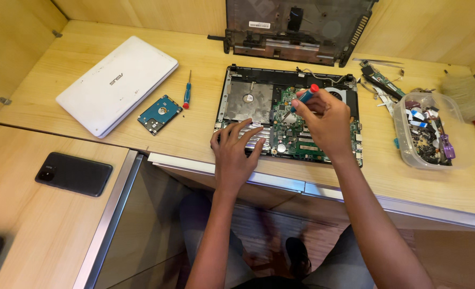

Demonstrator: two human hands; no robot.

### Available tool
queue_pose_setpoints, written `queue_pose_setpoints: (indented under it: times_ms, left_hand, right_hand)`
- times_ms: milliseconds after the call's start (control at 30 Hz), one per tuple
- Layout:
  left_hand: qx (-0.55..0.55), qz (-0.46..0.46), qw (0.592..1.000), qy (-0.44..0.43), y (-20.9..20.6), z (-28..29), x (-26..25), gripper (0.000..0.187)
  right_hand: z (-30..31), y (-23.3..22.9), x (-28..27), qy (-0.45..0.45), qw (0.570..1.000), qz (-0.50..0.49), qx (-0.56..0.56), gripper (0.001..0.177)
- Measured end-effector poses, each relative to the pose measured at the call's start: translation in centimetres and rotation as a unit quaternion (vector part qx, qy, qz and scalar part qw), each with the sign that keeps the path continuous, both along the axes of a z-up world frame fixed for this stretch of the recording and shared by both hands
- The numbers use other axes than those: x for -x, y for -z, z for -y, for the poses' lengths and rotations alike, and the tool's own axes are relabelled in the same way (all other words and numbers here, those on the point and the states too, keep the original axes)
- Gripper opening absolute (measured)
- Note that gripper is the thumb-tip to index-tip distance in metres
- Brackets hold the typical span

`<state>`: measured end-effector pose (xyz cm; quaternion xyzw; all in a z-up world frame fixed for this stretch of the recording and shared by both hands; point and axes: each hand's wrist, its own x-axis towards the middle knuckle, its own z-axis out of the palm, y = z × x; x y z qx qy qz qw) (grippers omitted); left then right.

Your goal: The person uses a screwdriver to remove screws from the laptop motherboard and places them into a plastic container. They continue unscrewing and organizing the small parts while the laptop remains open on the desk.

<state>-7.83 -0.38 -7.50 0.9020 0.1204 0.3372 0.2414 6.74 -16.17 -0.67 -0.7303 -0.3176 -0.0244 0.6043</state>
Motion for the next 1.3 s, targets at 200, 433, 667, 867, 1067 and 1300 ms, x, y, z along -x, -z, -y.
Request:
queue_pose_setpoints:
  times_ms: [200, 433, 667, 867, 1067, 1300]
  left_hand:
    - [0.019, 0.006, 1.0, -0.001, 0.1, 0.0, -0.1, 0.017]
    - [0.025, 0.006, 1.0, -0.001, 0.0, -0.1, 0.0, 0.015]
    - [0.036, 0.005, 0.999, 0.001, -0.3, -0.1, 0.0, 0.016]
    - [0.076, 0.025, 0.997, -0.015, -0.6, 0.0, -0.5, 0.024]
    - [0.131, 0.134, 0.98, 0.067, -6.7, 0.3, -4.2, 0.026]
    - [0.006, 0.162, 0.982, 0.1, -7.1, -0.4, -9.0, 0.019]
  right_hand:
    - [-1.1, -0.7, 0.6, -0.027, 1.0, 0.007, 0.0, 0.019]
    - [-1.4, -0.2, 0.1, -0.029, 1.0, -0.004, -0.007, 0.019]
    - [-1.6, -0.2, -0.2, -0.048, 0.999, 0.01, 0.009, 0.019]
    - [-1.5, -1.3, -0.1, -0.057, 0.996, 0.045, 0.059, 0.019]
    - [-2.0, -0.5, -2.2, -0.042, 0.986, 0.104, 0.126, 0.019]
    - [-1.3, 0.4, -3.1, 0.035, 0.961, 0.172, 0.216, 0.018]
